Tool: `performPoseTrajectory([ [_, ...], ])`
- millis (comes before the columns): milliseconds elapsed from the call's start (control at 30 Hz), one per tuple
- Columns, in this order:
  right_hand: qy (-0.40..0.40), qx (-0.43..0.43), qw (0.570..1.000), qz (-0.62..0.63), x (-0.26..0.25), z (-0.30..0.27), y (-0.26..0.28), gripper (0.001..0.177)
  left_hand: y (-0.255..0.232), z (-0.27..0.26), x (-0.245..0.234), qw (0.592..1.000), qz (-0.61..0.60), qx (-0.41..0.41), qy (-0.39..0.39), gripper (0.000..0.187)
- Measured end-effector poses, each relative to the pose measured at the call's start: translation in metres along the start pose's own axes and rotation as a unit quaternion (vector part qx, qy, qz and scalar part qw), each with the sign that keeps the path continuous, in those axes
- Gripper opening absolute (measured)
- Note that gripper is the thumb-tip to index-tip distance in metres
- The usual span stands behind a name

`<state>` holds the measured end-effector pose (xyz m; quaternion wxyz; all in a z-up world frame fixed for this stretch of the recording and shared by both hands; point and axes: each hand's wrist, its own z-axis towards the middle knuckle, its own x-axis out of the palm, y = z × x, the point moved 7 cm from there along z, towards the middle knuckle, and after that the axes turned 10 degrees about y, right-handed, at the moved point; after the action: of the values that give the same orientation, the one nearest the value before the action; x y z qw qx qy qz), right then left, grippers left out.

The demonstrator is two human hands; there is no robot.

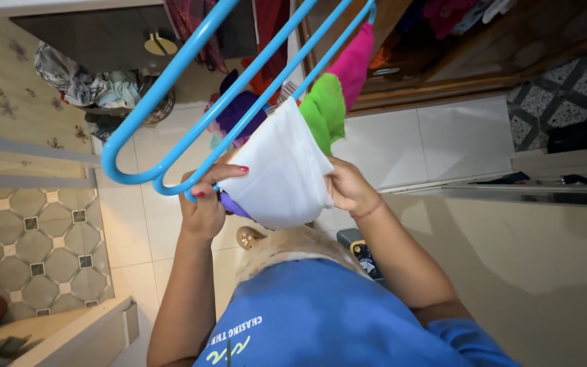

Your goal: The recorder is organizing various small items of clothing and placing them on a multi-tiered blue plastic hanger in a bathroom or laundry area.

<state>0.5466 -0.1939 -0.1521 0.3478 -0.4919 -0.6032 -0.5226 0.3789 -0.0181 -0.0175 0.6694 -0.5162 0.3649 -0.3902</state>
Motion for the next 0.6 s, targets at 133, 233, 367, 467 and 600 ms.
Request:
performPoseTrajectory([
  [133, 0.108, -0.017, 0.993, -0.037, 0.008, 0.021, -0.01, 0.066, -0.033, 0.017, 0.007, 0.991, 0.119, 0.063, -0.003, 0.076],
  [233, 0.13, -0.011, 0.988, -0.086, 0.024, 0.032, -0.009, 0.064, -0.036, 0.033, 0.015, 0.999, 0.047, -0.009, 0.026, 0.072],
  [367, 0.058, 0.025, 0.998, -0.018, 0.02, 0.059, -0.018, 0.049, -0.061, 0.045, 0.021, 0.979, 0.175, 0.095, 0.029, 0.068],
  [467, 0.061, 0.029, 0.995, -0.068, 0.027, 0.068, -0.018, 0.051, -0.058, 0.042, 0.019, 0.977, 0.189, 0.102, 0.001, 0.066],
  [600, -0.021, 0.033, 0.976, -0.214, 0.024, 0.062, -0.009, 0.048, -0.036, 0.033, 0.005, 0.991, 0.114, 0.06, -0.043, 0.066],
])
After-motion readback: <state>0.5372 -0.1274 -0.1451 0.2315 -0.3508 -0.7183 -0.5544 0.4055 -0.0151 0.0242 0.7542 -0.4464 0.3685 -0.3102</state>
